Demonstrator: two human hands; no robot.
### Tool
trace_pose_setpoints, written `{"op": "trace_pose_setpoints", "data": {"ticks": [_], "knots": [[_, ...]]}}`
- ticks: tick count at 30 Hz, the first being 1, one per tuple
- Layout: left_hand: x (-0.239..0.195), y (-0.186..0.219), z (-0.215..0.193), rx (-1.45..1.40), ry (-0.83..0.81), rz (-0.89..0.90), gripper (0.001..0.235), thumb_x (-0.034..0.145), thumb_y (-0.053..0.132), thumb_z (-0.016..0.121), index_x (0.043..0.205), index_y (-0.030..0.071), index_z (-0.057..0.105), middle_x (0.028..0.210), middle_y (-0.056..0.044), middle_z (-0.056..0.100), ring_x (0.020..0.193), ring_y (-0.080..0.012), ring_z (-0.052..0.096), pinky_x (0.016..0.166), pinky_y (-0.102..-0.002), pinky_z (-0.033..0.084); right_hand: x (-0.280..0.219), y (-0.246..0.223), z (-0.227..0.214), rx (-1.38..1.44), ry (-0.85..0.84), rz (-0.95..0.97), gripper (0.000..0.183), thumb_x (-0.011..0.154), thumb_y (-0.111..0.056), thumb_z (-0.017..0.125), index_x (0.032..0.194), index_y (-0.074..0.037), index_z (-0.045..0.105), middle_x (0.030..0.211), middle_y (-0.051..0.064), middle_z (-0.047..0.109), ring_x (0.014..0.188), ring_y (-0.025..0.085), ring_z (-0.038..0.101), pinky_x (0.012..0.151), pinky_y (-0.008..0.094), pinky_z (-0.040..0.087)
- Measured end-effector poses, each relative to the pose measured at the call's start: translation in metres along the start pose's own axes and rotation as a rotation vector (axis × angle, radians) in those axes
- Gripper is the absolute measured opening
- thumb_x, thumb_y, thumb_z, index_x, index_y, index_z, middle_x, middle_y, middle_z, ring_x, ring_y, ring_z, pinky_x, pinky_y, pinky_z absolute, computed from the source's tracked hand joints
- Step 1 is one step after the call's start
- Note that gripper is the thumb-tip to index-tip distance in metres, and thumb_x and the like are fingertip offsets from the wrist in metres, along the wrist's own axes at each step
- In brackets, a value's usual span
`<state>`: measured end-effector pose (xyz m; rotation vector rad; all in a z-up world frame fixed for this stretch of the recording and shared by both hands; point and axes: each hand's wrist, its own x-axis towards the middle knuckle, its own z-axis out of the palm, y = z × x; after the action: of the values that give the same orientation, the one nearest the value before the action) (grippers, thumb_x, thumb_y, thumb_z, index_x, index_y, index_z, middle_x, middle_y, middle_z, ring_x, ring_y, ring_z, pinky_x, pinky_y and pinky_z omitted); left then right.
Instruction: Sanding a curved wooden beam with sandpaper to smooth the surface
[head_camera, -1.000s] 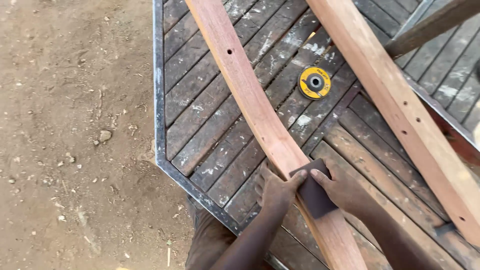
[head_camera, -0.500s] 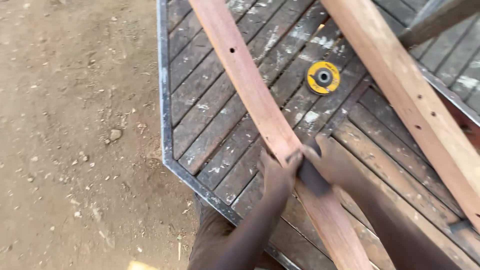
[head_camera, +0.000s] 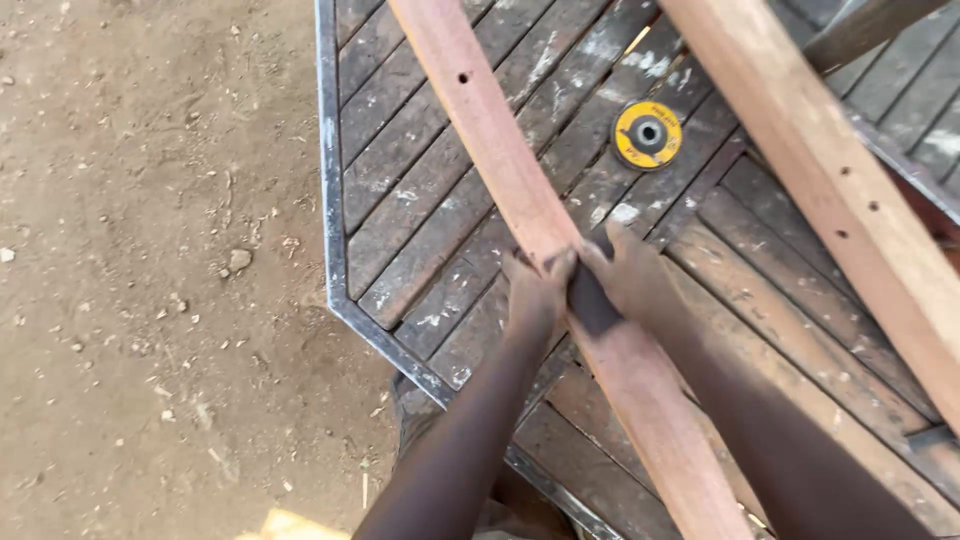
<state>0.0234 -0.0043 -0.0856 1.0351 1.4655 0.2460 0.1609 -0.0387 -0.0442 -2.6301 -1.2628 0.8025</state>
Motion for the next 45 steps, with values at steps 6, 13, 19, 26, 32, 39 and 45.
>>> {"op": "trace_pose_setpoints", "data": {"ticks": [6, 13, 19, 26, 32, 39, 45], "knots": [[-0.098, -0.046, 0.028, -0.035, -0.196, -0.115, 0.108, 0.074, 0.064, 0.083, 0.156, 0.017, 0.031, 0.153, -0.024, 0.040, 0.147, -0.0482, 0.032, 0.124, -0.059, 0.019, -0.124, 0.012, -0.063, 0.110, -0.145, 0.216, 0.046, 0.090, -0.054, 0.064, 0.107, -0.011, 0.068, 0.108, 0.021, 0.075, 0.110, 0.040, 0.070, 0.092, 0.053, 0.053], [-0.018, -0.008, 0.015, -0.019, -0.054, -0.108, 0.107, 0.081, 0.070, 0.072, 0.160, 0.017, 0.023, 0.160, -0.020, 0.028, 0.153, -0.0434, 0.024, 0.119, -0.068, 0.028, -0.014, -0.025, -0.045, -0.198, -0.150, 0.040, 0.053, 0.093, -0.068, 0.057, 0.114, -0.020, 0.067, 0.116, 0.016, 0.074, 0.116, 0.037, 0.068, 0.098, 0.051, 0.053], [-0.034, 0.008, -0.023, -0.096, 0.034, -0.132, 0.068, 0.083, 0.067, 0.073, 0.123, 0.017, 0.047, 0.125, -0.012, 0.062, 0.128, -0.0372, 0.056, 0.106, -0.057, 0.041, -0.039, -0.058, -0.049, -0.238, -0.084, 0.005, 0.051, 0.100, -0.065, 0.049, 0.118, -0.018, 0.060, 0.113, 0.022, 0.073, 0.113, 0.040, 0.070, 0.093, 0.057, 0.054], [-0.029, 0.013, -0.029, -0.133, -0.042, 0.090, 0.060, 0.099, 0.062, 0.047, 0.100, 0.004, 0.060, 0.107, -0.030, 0.067, 0.114, -0.0492, 0.062, 0.097, -0.059, 0.046, -0.035, -0.084, -0.048, -0.352, -0.096, -0.001, 0.048, 0.098, -0.064, 0.052, 0.110, -0.020, 0.065, 0.106, 0.017, 0.075, 0.109, 0.036, 0.072, 0.089, 0.052, 0.058], [-0.017, -0.008, -0.016, -0.260, 0.023, 0.096, 0.053, 0.101, 0.055, 0.051, 0.101, 0.003, 0.062, 0.103, -0.032, 0.064, 0.111, -0.0505, 0.062, 0.090, -0.058, 0.048, -0.032, -0.092, -0.045, -0.279, -0.076, -0.020, 0.043, 0.100, -0.054, 0.057, 0.119, -0.017, 0.068, 0.104, 0.021, 0.075, 0.106, 0.041, 0.072, 0.087, 0.057, 0.057], [0.022, 0.003, -0.023, -0.224, 0.047, 0.080, 0.042, 0.101, 0.052, 0.055, 0.097, 0.011, 0.067, 0.093, -0.020, 0.071, 0.101, -0.0406, 0.070, 0.081, -0.049, 0.053, -0.001, -0.100, -0.031, -0.378, -0.072, -0.016, 0.048, 0.100, -0.059, 0.053, 0.127, -0.021, 0.065, 0.107, 0.019, 0.076, 0.109, 0.038, 0.072, 0.086, 0.055, 0.059], [-0.015, -0.010, -0.022, -0.215, -0.045, 0.024, 0.043, 0.102, 0.050, 0.053, 0.101, 0.010, 0.067, 0.099, -0.023, 0.071, 0.108, -0.0426, 0.068, 0.085, -0.052, 0.052, -0.040, -0.104, -0.045, -0.281, -0.127, 0.056, 0.044, 0.097, -0.052, 0.058, 0.124, -0.019, 0.068, 0.115, 0.024, 0.074, 0.116, 0.044, 0.068, 0.094, 0.059, 0.056]]}}
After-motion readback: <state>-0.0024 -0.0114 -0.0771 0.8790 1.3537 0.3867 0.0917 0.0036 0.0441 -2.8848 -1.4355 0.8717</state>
